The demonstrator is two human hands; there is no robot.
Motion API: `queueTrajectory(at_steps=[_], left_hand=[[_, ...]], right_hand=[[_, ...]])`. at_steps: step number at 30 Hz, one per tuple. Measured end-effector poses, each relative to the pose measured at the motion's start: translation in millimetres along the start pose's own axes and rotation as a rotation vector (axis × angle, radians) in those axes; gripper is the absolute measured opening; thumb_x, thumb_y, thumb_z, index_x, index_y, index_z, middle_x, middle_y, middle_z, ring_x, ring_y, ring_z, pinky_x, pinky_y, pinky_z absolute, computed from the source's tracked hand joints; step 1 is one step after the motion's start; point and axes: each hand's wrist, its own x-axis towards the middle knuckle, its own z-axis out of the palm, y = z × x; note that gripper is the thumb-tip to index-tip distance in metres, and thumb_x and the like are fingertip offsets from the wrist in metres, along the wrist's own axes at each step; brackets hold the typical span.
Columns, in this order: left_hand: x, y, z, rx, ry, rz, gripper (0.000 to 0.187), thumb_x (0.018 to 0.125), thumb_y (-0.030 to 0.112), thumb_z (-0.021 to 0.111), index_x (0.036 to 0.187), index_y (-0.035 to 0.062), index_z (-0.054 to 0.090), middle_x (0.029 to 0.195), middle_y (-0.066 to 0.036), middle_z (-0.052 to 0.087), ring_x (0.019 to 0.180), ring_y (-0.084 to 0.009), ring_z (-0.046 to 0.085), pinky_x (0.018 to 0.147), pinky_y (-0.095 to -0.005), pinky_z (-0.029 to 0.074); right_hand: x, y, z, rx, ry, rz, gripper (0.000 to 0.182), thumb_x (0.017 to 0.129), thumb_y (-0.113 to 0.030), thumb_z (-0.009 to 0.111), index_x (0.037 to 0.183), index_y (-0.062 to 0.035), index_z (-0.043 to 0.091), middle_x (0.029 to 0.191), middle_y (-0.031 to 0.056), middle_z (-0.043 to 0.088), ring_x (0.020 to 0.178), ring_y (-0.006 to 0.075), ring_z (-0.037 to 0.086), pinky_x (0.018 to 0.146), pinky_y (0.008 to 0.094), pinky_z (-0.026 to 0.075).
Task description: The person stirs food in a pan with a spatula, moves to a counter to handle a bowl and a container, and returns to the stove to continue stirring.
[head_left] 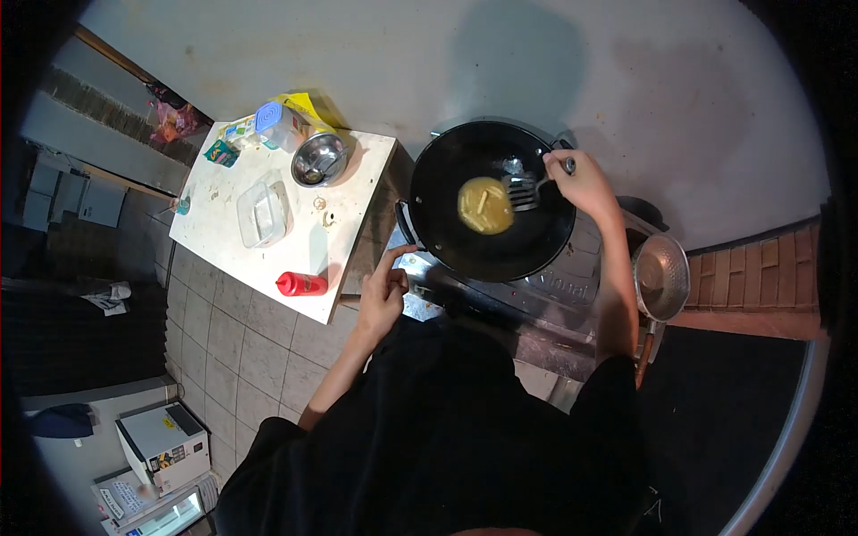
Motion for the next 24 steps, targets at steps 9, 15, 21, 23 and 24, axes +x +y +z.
queueTrajectory(at_steps=[9, 15, 21, 23, 24], left_hand=[[8.9, -4.8, 2.3, -0.031, -0.03, -0.038, 0.073, 0.068, -0.014, 0.031, 0.133, 0.009, 0.056, 0.061, -0.003, 0.044, 0.054, -0.0105, 0.041, 0.054, -0.0255, 0.035], [9.4, -10.7, 3.1, -0.102, 0.028, -0.027, 0.073, 0.069, -0.015, 0.031, 0.134, 0.0077, 0.055, 0.062, -0.003, 0.043, 0.056, -0.0098, 0.04, 0.056, -0.0248, 0.035], [5.2, -14.3, 2.4, -0.073, 0.04, -0.041, 0.074, 0.069, -0.015, 0.03, 0.134, 0.008, 0.055, 0.062, -0.003, 0.042, 0.056, -0.0095, 0.04, 0.055, -0.0244, 0.034], [5.6, -11.3, 1.9, -0.092, 0.039, -0.052, 0.074, 0.069, -0.015, 0.029, 0.134, 0.008, 0.055, 0.062, -0.002, 0.042, 0.056, -0.0091, 0.039, 0.055, -0.0246, 0.034], [5.2, -10.2, 1.6, -0.097, 0.04, -0.057, 0.074, 0.069, -0.015, 0.029, 0.134, 0.008, 0.055, 0.062, -0.002, 0.042, 0.056, -0.009, 0.039, 0.055, -0.0246, 0.034]], right_hand=[[-23.1, -13.1, 36.4, 0.333, -0.025, -0.149, 0.034, 0.098, -0.025, 0.058, 0.08, 0.0035, 0.063, 0.06, 0.0126, 0.055, 0.056, 0.0153, 0.052, 0.06, 0.0333, 0.043], [-41.5, -48.0, 11.6, 0.189, 0.013, -0.186, 0.029, 0.097, -0.023, 0.059, 0.085, 0.0021, 0.065, 0.067, 0.0227, 0.058, 0.063, 0.0408, 0.059, 0.061, 0.0407, 0.045], [-43.0, -58.4, -8.6, 0.068, 0.048, -0.196, 0.026, 0.096, -0.025, 0.06, 0.087, -0.001, 0.068, 0.073, 0.0248, 0.06, 0.077, 0.0465, 0.059, 0.069, 0.0448, 0.049], [-39.8, -53.8, -11.2, 0.037, 0.08, -0.171, 0.025, 0.095, -0.024, 0.06, 0.087, -0.0016, 0.068, 0.075, 0.0254, 0.061, 0.078, 0.047, 0.059, 0.068, 0.046, 0.049], [-38.8, -53.2, -11.8, 0.038, 0.074, -0.173, 0.025, 0.095, -0.024, 0.06, 0.087, -0.0016, 0.068, 0.075, 0.0254, 0.061, 0.078, 0.047, 0.059, 0.068, 0.046, 0.049]])
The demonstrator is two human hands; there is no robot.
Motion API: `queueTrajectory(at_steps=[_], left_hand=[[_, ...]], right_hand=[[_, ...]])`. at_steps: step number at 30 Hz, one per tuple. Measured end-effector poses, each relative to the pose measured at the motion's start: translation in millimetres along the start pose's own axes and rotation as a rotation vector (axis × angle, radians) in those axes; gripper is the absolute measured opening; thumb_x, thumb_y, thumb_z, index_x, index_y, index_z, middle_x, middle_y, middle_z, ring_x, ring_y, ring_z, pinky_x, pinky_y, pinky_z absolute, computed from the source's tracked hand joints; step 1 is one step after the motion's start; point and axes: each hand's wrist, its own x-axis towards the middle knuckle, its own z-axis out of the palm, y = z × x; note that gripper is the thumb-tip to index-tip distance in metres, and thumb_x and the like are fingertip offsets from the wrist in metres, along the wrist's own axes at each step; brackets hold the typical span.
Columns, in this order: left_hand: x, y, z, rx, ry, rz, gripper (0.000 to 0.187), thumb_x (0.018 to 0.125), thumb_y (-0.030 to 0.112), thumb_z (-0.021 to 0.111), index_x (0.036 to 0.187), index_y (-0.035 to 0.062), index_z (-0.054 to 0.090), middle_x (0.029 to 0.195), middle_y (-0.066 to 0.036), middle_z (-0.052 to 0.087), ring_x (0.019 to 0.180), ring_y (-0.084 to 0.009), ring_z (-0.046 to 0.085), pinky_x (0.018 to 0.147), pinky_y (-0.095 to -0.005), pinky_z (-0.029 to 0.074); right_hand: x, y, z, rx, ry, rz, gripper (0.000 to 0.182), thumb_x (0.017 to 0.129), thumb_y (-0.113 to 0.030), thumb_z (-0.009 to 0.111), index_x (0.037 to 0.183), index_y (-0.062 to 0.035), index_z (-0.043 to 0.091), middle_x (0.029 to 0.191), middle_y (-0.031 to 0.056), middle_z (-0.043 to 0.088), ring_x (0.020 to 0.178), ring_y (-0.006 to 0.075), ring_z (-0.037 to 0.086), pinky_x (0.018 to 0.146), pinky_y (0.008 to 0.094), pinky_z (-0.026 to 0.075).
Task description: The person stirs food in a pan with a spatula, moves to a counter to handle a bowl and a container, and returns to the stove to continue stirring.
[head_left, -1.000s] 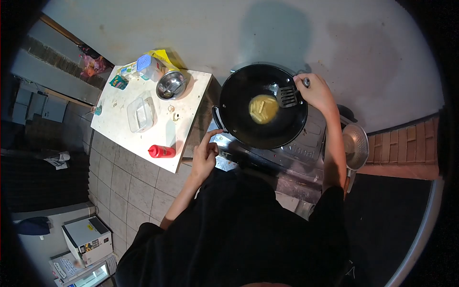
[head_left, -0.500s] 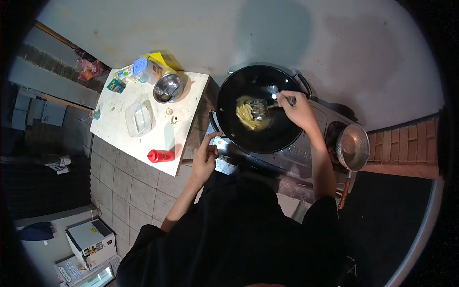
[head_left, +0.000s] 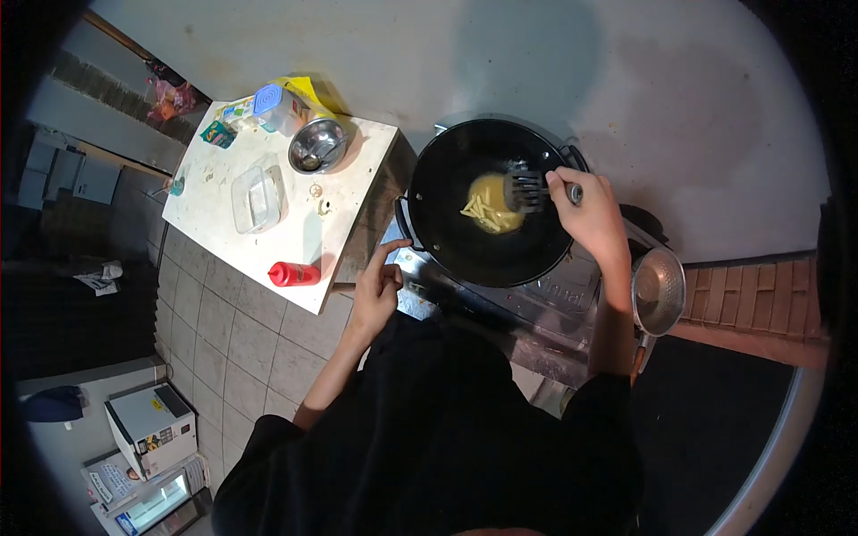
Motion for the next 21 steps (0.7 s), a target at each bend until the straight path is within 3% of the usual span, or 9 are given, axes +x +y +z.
queueTrajectory(at_steps=[5, 9, 11, 12, 14, 15, 17, 20, 21], left_hand=[[1.8, -1.2, -1.0, -0.001, 0.008, 0.027, 0.074, 0.068, -0.015, 0.028, 0.133, 0.0076, 0.055, 0.062, -0.002, 0.041, 0.055, -0.0089, 0.039, 0.055, -0.025, 0.033], [6.4, -1.6, 1.7, -0.005, -0.015, 0.033, 0.074, 0.068, -0.016, 0.029, 0.133, 0.0081, 0.055, 0.062, -0.002, 0.041, 0.055, -0.0089, 0.039, 0.055, -0.0248, 0.033], [8.0, 0.3, 3.3, 0.008, -0.036, 0.033, 0.074, 0.069, -0.015, 0.029, 0.133, 0.0083, 0.056, 0.061, -0.002, 0.042, 0.055, -0.0089, 0.039, 0.055, -0.0244, 0.034], [8.2, 1.4, 3.6, 0.013, -0.046, 0.034, 0.074, 0.069, -0.015, 0.029, 0.133, 0.0083, 0.056, 0.061, -0.002, 0.042, 0.055, -0.0088, 0.039, 0.055, -0.0243, 0.034], [10.4, 7.0, 1.3, 0.029, -0.117, -0.027, 0.073, 0.067, -0.02, 0.028, 0.133, 0.0013, 0.052, 0.105, -0.008, 0.059, 0.069, -0.0091, 0.045, 0.06, -0.0219, 0.038], [11.3, 8.4, 0.8, 0.034, -0.117, -0.023, 0.073, 0.067, -0.02, 0.028, 0.133, 0.0013, 0.052, 0.105, -0.008, 0.059, 0.069, -0.0091, 0.045, 0.06, -0.0219, 0.038], [11.1, 10.1, 0.5, 0.017, -0.055, 0.019, 0.071, 0.07, -0.015, 0.029, 0.131, 0.0076, 0.057, 0.061, -0.003, 0.043, 0.056, -0.0089, 0.041, 0.056, -0.0242, 0.035], [9.2, 7.2, -4.2, 0.019, -0.038, 0.0, 0.071, 0.07, -0.015, 0.029, 0.131, 0.0077, 0.057, 0.061, -0.003, 0.043, 0.055, -0.009, 0.041, 0.055, -0.0243, 0.036], [7.7, 7.3, -5.8, 0.019, -0.03, -0.006, 0.071, 0.07, -0.015, 0.029, 0.131, 0.0077, 0.057, 0.061, -0.003, 0.043, 0.055, -0.009, 0.041, 0.055, -0.0243, 0.036]], right_hand=[[1.2, 4.5, 0.2, -0.09, -0.003, 0.153, 0.027, 0.094, -0.024, 0.06, 0.083, 0.0, 0.066, 0.074, 0.0268, 0.059, 0.079, 0.0478, 0.059, 0.068, 0.0495, 0.047], [0.3, 27.2, 12.4, -0.112, 0.07, 0.156, 0.029, 0.094, -0.024, 0.058, 0.08, 0.0007, 0.065, 0.073, 0.0267, 0.06, 0.072, 0.0487, 0.056, 0.066, 0.0487, 0.046], [8.5, 49.7, 18.0, 0.055, -0.055, 0.23, 0.031, 0.094, -0.024, 0.058, 0.078, 0.0009, 0.065, 0.067, 0.0226, 0.06, 0.061, 0.039, 0.056, 0.063, 0.0431, 0.045], [11.8, 61.1, 23.3, 0.057, -0.049, 0.237, 0.031, 0.094, -0.024, 0.058, 0.078, 0.0009, 0.065, 0.067, 0.0226, 0.06, 0.061, 0.039, 0.056, 0.063, 0.0431, 0.045], [19.2, 78.8, 35.9, 0.238, -0.095, 0.18, 0.033, 0.094, -0.025, 0.057, 0.076, 0.0014, 0.065, 0.062, 0.0156, 0.059, 0.058, 0.024, 0.054, 0.062, 0.0369, 0.043], [20.1, 79.8, 42.2, 0.273, -0.086, 0.182, 0.033, 0.094, -0.025, 0.058, 0.075, 0.002, 0.064, 0.06, 0.0123, 0.056, 0.06, 0.0153, 0.054, 0.063, 0.0343, 0.042], [20.1, 79.8, 56.8, 0.323, -0.053, 0.153, 0.033, 0.094, -0.024, 0.057, 0.075, 0.0019, 0.064, 0.061, 0.0123, 0.057, 0.06, 0.0162, 0.054, 0.063, 0.0344, 0.043], [16.9, 54.6, 55.4, 0.319, -0.059, 0.121, 0.033, 0.095, -0.024, 0.057, 0.077, 0.0022, 0.064, 0.061, 0.0133, 0.056, 0.06, 0.0172, 0.054, 0.062, 0.035, 0.043], [16.3, 43.4, 52.0, 0.293, -0.057, 0.117, 0.032, 0.095, -0.024, 0.057, 0.078, 0.0024, 0.063, 0.061, 0.0156, 0.055, 0.058, 0.0209, 0.054, 0.062, 0.0363, 0.043]])
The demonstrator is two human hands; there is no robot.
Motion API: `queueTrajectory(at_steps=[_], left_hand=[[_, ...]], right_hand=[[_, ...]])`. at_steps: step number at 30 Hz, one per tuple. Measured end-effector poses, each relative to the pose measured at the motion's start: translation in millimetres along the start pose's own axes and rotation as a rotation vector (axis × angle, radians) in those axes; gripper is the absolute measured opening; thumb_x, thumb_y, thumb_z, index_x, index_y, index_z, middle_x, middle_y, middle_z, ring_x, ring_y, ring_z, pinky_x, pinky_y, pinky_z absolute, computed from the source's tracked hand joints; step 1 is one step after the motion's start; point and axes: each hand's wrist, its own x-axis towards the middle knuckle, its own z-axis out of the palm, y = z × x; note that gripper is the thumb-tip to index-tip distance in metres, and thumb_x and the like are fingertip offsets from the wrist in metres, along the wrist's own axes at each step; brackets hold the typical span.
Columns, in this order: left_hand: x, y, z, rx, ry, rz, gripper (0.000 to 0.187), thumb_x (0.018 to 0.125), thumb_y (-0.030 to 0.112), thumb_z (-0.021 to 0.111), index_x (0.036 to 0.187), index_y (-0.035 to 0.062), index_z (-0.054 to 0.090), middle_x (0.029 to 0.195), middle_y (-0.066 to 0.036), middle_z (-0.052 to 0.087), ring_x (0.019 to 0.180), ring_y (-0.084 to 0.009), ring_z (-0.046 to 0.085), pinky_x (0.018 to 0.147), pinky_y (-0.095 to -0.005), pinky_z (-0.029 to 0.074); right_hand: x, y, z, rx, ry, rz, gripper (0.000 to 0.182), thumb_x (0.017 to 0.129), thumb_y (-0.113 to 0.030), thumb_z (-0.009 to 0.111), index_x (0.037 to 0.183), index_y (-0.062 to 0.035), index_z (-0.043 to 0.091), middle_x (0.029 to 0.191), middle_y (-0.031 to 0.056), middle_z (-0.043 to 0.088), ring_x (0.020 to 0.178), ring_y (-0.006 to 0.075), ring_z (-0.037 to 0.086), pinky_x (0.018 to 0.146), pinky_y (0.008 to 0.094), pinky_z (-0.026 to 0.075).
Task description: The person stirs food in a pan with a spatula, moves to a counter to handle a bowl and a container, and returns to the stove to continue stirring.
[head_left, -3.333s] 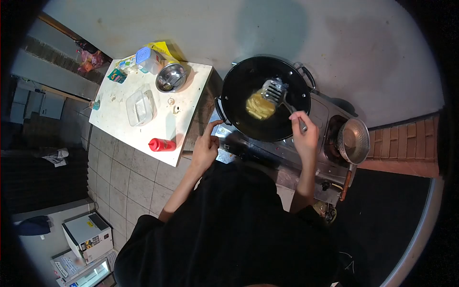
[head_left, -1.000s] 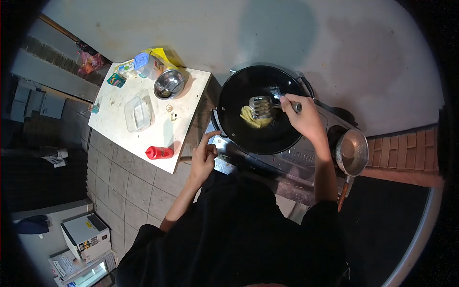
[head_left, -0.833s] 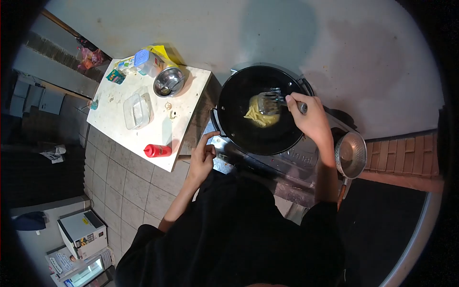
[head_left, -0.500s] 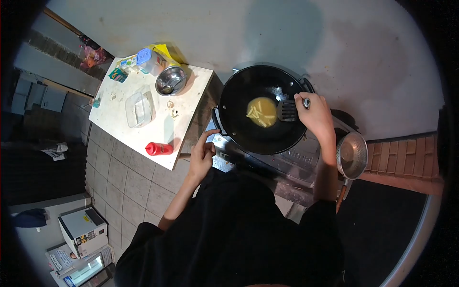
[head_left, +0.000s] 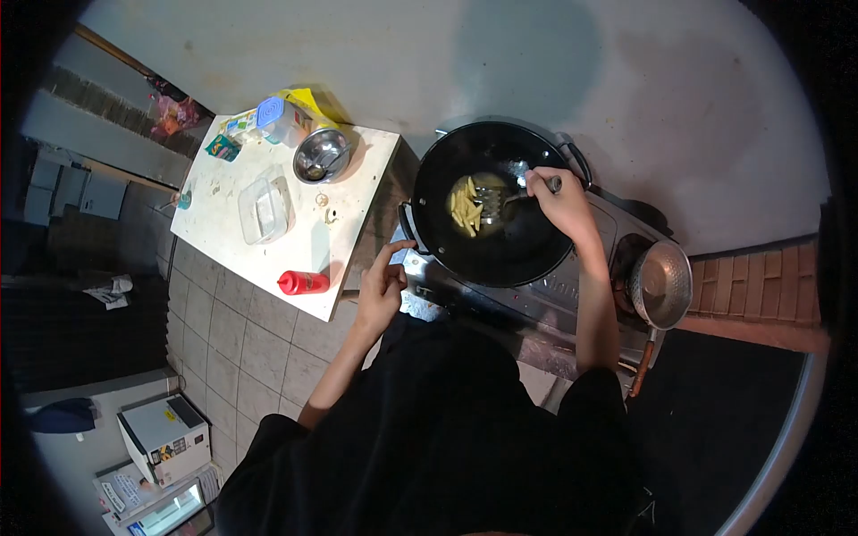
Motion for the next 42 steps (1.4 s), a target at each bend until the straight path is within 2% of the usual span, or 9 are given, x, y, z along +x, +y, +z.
queueTrajectory(at_steps=[8, 12, 14, 17, 18, 26, 31, 40, 42], left_hand=[[-1.6, 3.8, -1.9, 0.051, -0.004, -0.012, 0.071, 0.069, -0.014, 0.03, 0.131, 0.0082, 0.057, 0.061, -0.003, 0.043, 0.055, -0.0101, 0.042, 0.055, -0.0248, 0.036], [1.1, -3.3, 2.1, 0.044, -0.005, 0.005, 0.072, 0.069, -0.014, 0.03, 0.131, 0.0086, 0.057, 0.061, -0.003, 0.043, 0.055, -0.01, 0.042, 0.055, -0.025, 0.036], [2.1, -4.5, 1.9, 0.031, -0.015, 0.022, 0.072, 0.069, -0.014, 0.03, 0.131, 0.0087, 0.058, 0.061, -0.003, 0.043, 0.055, -0.0098, 0.042, 0.055, -0.0248, 0.036], [3.6, -1.9, 0.0, 0.022, -0.026, -0.01, 0.072, 0.069, -0.014, 0.03, 0.131, 0.0085, 0.058, 0.061, -0.003, 0.043, 0.055, -0.0097, 0.042, 0.055, -0.0246, 0.035], [4.7, -3.2, -1.0, 0.021, -0.027, -0.007, 0.072, 0.069, -0.014, 0.03, 0.131, 0.0085, 0.058, 0.061, -0.003, 0.043, 0.055, -0.0097, 0.042, 0.055, -0.0246, 0.035], [7.1, -13.3, -8.2, -0.031, -0.006, 0.002, 0.071, 0.068, -0.014, 0.029, 0.129, 0.0063, 0.059, 0.059, -0.003, 0.041, 0.054, -0.0097, 0.04, 0.055, -0.025, 0.035], [3.7, -14.9, -17.9, -0.041, 0.006, -0.008, 0.071, 0.067, -0.016, 0.029, 0.129, 0.0038, 0.057, 0.065, -0.001, 0.042, 0.058, -0.0087, 0.039, 0.056, -0.0238, 0.033], [1.2, -23.9, -27.0, -0.05, 0.01, -0.003, 0.07, 0.067, -0.016, 0.03, 0.128, 0.0044, 0.058, 0.063, -0.001, 0.041, 0.057, -0.0093, 0.039, 0.056, -0.0244, 0.034], [0.0, -21.3, -27.0, -0.065, 0.0, -0.018, 0.071, 0.067, -0.018, 0.03, 0.129, 0.0034, 0.057, 0.067, 0.001, 0.041, 0.06, -0.0077, 0.038, 0.056, -0.0229, 0.031]], right_hand=[[-12.0, -56.2, -8.5, -0.102, -0.004, -0.014, 0.029, 0.096, -0.025, 0.058, 0.085, 0.0014, 0.063, 0.069, 0.0262, 0.055, 0.068, 0.0465, 0.052, 0.062, 0.0436, 0.043], [-21.6, -64.0, -12.9, -0.153, 0.011, -0.031, 0.028, 0.096, -0.026, 0.058, 0.087, 0.0002, 0.066, 0.073, 0.0268, 0.058, 0.074, 0.0473, 0.057, 0.066, 0.045, 0.046], [-27.2, -61.9, -14.6, -0.148, 0.083, -0.065, 0.033, 0.098, -0.024, 0.057, 0.08, 0.003, 0.061, 0.062, 0.0164, 0.052, 0.057, 0.0234, 0.047, 0.061, 0.0369, 0.042], [-29.8, -58.0, -22.4, -0.241, 0.133, 0.013, 0.032, 0.097, -0.024, 0.058, 0.082, 0.0044, 0.062, 0.063, 0.0191, 0.054, 0.056, 0.0266, 0.048, 0.062, 0.0391, 0.043], [-28.6, -59.7, -28.6, -0.261, 0.08, 0.075, 0.027, 0.094, -0.028, 0.059, 0.092, -0.0036, 0.071, 0.079, 0.0268, 0.064, 0.086, 0.0481, 0.061, 0.076, 0.0496, 0.049], [-2.3, -6.8, -29.1, -0.345, 0.086, 0.085, 0.028, 0.094, -0.026, 0.059, 0.087, -0.0003, 0.069, 0.075, 0.0233, 0.065, 0.077, 0.0429, 0.064, 0.074, 0.0452, 0.049], [8.7, 9.7, -3.1, -0.022, -0.037, 0.064, 0.033, 0.095, -0.027, 0.059, 0.079, 0.0014, 0.065, 0.067, 0.0119, 0.061, 0.063, 0.0185, 0.056, 0.067, 0.0326, 0.045], [-19.0, -67.9, 0.9, -0.186, 0.016, 0.01, 0.03, 0.096, -0.024, 0.06, 0.082, 0.0022, 0.066, 0.064, 0.0177, 0.059, 0.059, 0.0266, 0.058, 0.065, 0.0378, 0.046], [-19.9, -70.4, -2.2, -0.197, 0.077, -0.075, 0.028, 0.095, -0.024, 0.06, 0.085, 0.0019, 0.067, 0.068, 0.0219, 0.06, 0.064, 0.0355, 0.061, 0.067, 0.0414, 0.047]])
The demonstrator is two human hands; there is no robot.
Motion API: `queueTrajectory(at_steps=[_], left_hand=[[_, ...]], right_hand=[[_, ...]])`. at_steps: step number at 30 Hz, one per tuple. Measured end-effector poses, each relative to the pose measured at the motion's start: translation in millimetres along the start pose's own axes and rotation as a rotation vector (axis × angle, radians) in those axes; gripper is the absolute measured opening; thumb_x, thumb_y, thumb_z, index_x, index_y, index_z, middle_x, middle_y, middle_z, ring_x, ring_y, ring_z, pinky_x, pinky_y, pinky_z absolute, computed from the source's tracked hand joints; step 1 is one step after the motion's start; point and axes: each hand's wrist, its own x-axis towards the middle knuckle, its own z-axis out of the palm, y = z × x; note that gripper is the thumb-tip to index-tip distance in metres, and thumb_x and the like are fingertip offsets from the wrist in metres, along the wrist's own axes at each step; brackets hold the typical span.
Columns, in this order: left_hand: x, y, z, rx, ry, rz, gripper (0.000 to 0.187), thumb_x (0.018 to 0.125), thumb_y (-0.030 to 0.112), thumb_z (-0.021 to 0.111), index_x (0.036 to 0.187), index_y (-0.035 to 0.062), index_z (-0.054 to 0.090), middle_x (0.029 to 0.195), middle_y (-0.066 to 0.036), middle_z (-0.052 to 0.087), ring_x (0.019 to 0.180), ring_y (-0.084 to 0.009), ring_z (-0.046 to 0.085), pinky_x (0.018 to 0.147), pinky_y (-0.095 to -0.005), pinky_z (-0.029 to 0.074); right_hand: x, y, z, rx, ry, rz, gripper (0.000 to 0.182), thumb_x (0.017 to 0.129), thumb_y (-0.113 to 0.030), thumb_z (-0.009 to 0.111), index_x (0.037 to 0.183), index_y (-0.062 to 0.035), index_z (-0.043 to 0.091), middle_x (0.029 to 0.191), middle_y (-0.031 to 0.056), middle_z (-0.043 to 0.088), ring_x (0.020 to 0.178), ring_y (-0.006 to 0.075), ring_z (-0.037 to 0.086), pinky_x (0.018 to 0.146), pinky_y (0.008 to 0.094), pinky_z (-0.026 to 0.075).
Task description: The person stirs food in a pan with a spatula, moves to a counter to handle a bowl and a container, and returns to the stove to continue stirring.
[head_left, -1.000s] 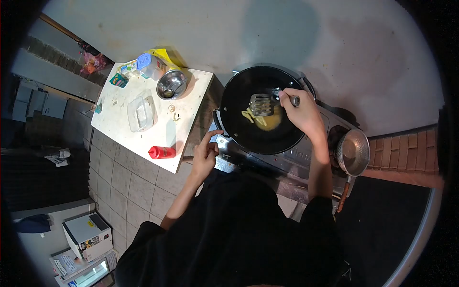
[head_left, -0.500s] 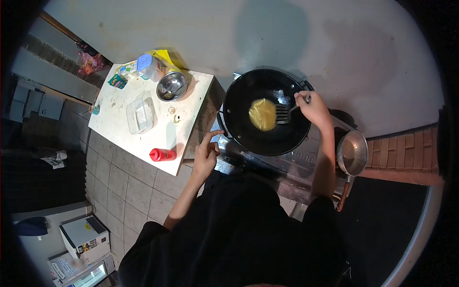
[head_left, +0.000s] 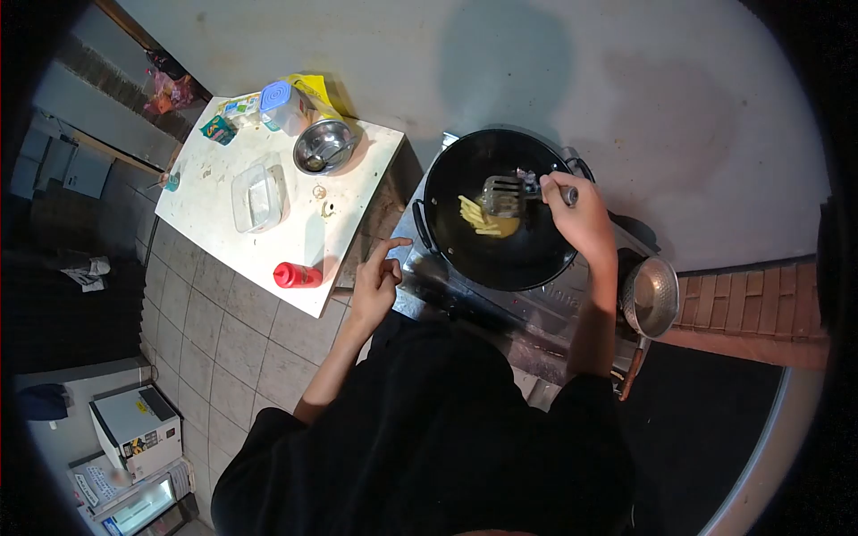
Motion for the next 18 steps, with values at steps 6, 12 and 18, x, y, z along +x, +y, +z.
queueTrajectory(at_steps=[6, 12, 18], left_hand=[[-4.1, 2.1, 1.7, 0.04, 0.013, 0.009, 0.068, 0.069, -0.016, 0.03, 0.128, 0.0044, 0.059, 0.065, 0.002, 0.04, 0.059, -0.0074, 0.038, 0.055, -0.0233, 0.03], [-5.2, -6.5, 2.6, 0.054, 0.057, 0.05, 0.068, 0.067, -0.014, 0.031, 0.123, 0.0066, 0.063, 0.057, -0.005, 0.043, 0.052, -0.012, 0.044, 0.054, -0.0267, 0.037], [-4.2, -3.5, 3.7, 0.039, 0.034, 0.039, 0.067, 0.067, -0.015, 0.031, 0.123, 0.0061, 0.062, 0.057, -0.005, 0.043, 0.052, -0.0121, 0.043, 0.054, -0.0273, 0.037]], right_hand=[[14.4, 17.5, -14.0, -0.134, 0.045, -0.002, 0.026, 0.094, -0.024, 0.061, 0.09, 0.0006, 0.069, 0.076, 0.0248, 0.063, 0.076, 0.0454, 0.062, 0.072, 0.0465, 0.048], [29.7, 55.9, -16.7, -0.158, 0.012, 0.05, 0.028, 0.095, -0.025, 0.06, 0.09, 0.001, 0.068, 0.074, 0.0216, 0.063, 0.069, 0.0373, 0.061, 0.069, 0.0411, 0.047], [28.3, 76.4, 8.7, 0.125, -0.219, -0.107, 0.033, 0.099, -0.027, 0.057, 0.084, 0.0019, 0.064, 0.068, 0.0091, 0.058, 0.066, 0.0177, 0.052, 0.068, 0.0333, 0.044]])
